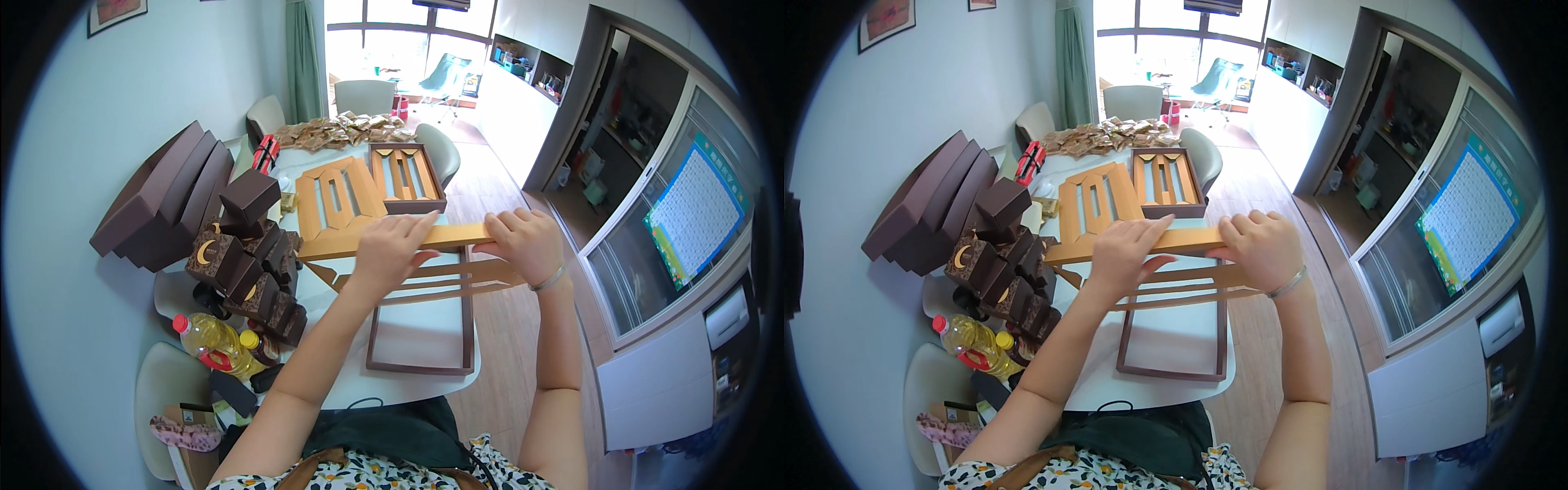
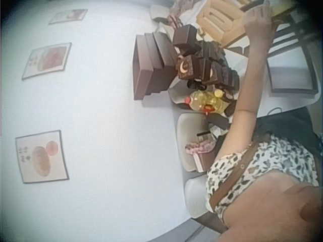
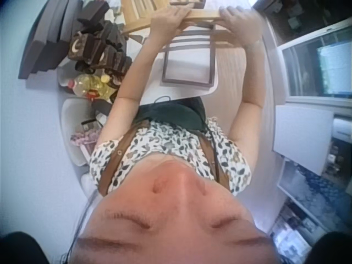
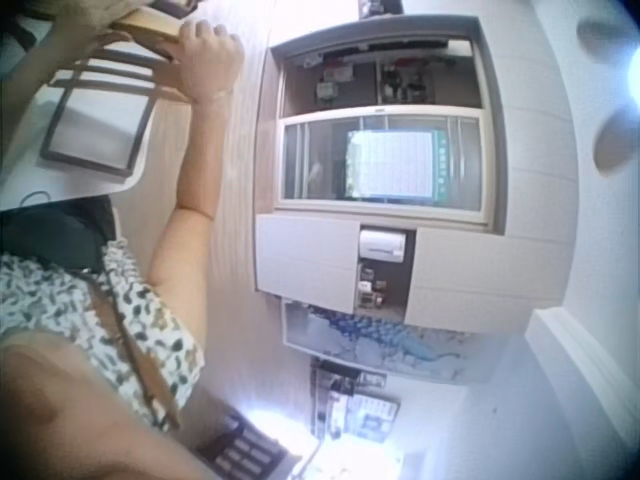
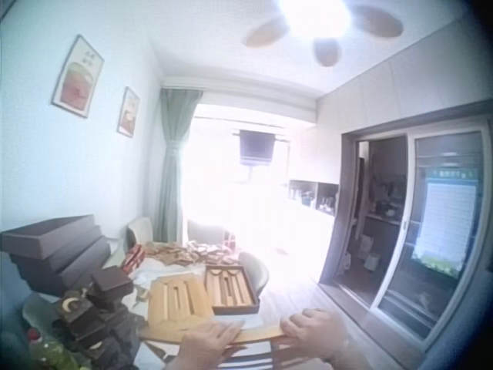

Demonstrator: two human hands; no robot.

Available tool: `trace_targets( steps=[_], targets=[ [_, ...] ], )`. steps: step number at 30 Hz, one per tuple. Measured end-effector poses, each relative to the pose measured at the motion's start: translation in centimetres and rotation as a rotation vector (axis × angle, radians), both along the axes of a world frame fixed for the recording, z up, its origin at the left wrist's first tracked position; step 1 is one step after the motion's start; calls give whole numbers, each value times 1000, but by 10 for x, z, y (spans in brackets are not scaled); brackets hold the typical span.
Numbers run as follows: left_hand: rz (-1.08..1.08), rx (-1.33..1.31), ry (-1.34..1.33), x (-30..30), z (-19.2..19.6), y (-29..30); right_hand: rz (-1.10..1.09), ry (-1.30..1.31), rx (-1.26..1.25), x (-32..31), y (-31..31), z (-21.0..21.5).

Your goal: The person assembles rectangular cardboard boxes by folding flat pieces and inserting them into brown frames. They handle multiple box components, folding the sides and securing them into the frame structure on a table.

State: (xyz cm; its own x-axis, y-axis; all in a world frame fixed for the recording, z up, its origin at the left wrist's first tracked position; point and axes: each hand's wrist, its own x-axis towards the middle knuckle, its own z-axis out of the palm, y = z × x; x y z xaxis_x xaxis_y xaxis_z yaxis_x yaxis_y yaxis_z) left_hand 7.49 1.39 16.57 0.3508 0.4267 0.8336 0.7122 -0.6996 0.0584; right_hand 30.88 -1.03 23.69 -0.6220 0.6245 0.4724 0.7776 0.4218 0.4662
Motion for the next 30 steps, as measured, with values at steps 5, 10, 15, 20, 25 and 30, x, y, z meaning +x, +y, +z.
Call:
trace_targets(
  steps=[5,10,15,20,25,30],
  targets=[
    [-41,12,-137,10,23,3,161,22,320,-26,-15,40],
    [-13,-111,-496,1,14,1,70,414,561,-33,-17,28],
    [-145,-349,-797,9,-6,-7,17,438,463,-43,-1,27],
    [-170,-631,-1011,14,-23,-20,130,369,303,-59,11,27],
    [-240,-624,-1138,14,-35,-25,205,419,366,-75,22,12],
    [-239,-540,-1084,8,-53,-17,186,436,247,-85,17,4]
  ],
)
